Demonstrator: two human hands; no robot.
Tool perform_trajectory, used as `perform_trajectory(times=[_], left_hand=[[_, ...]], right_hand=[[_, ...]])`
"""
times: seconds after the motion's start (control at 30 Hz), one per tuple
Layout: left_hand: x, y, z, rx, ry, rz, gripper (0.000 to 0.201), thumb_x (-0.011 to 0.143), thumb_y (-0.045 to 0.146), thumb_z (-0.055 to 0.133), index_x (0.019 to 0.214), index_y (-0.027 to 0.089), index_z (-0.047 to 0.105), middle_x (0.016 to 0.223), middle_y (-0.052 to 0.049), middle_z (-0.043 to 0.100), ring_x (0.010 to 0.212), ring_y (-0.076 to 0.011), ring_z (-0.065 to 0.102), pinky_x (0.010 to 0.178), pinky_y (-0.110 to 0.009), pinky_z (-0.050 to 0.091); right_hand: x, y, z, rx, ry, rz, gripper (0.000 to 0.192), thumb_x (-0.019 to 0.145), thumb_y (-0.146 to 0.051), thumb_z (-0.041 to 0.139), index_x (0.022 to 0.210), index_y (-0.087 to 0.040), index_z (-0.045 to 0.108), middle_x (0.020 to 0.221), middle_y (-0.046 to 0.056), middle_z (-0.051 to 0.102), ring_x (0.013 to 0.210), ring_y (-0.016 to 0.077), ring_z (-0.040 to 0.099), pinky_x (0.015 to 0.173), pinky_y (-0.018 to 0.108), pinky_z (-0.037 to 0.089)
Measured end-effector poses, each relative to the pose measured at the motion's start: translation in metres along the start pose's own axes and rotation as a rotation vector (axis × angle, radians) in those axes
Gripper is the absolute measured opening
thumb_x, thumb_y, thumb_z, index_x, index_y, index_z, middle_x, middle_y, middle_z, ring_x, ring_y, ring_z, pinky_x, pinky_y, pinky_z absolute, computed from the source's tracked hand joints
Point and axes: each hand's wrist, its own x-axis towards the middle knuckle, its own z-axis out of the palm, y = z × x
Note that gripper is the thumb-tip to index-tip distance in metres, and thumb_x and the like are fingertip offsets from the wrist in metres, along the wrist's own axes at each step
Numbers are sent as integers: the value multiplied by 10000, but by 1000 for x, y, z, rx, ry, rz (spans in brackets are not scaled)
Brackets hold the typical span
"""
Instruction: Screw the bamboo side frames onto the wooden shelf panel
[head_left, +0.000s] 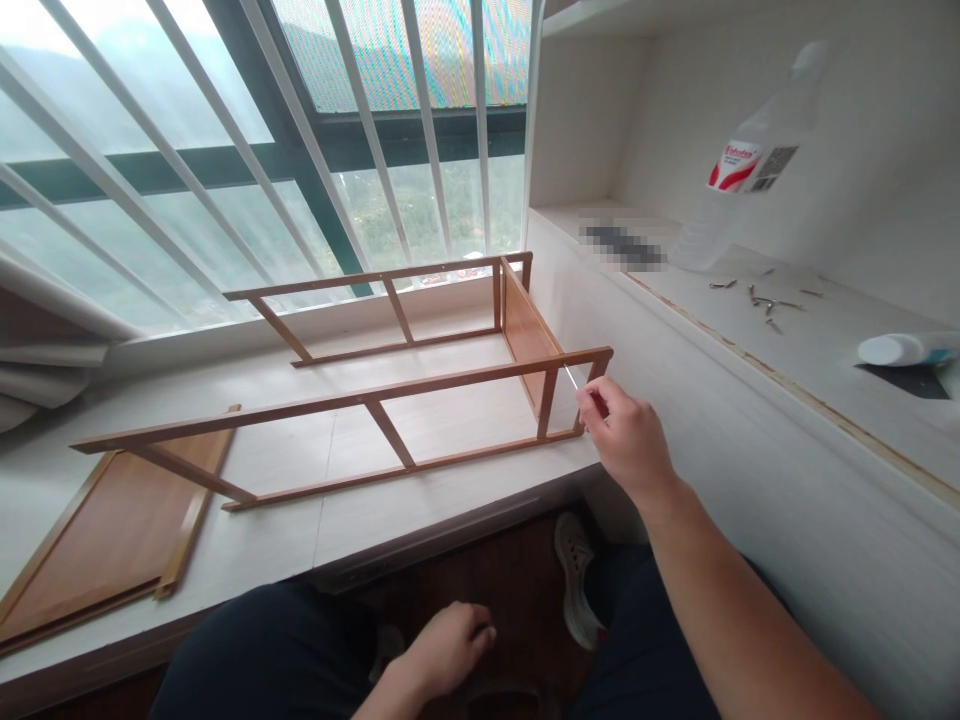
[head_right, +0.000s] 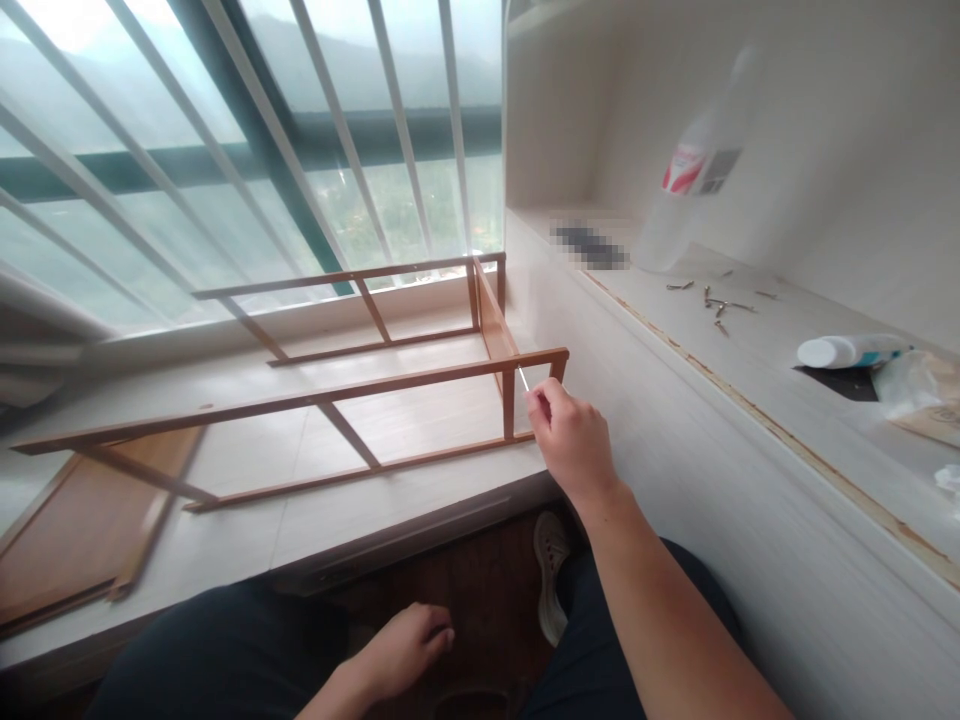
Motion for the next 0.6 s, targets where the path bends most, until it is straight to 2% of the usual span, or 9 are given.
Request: perform_trajectory(times=[0.17,0.3,0.6], left_hand=[[0,0,2,-5,-2,4,255,935,346,469,794,232,649,844,-32,738,795,-203,656,700,-301,410],[0,2,1,4,-6,-7,268,941,360,466,800,231,655,878,-42,750,845,-218,670,745,-307,431],[-1,4,-2,-2,-16,-8,258,939,342,465,792,231,646,867,-39,753,825,-211,676,745,-302,451]], right_hand=[[0,-3,2,-54,8,-34,291,1024,-438,479,883,-230,624,684,24,706,620,207,642,609,289,339],[0,-3,4,-12,-1,-31,317,1029,-463,479,880,-230,633,681,23,703,607,198,641,620,288,361],[-1,1,5,292,4,57,324,1011,-494,522,861,-234,644,612,-9,649,572,170,621,625,280,442]])
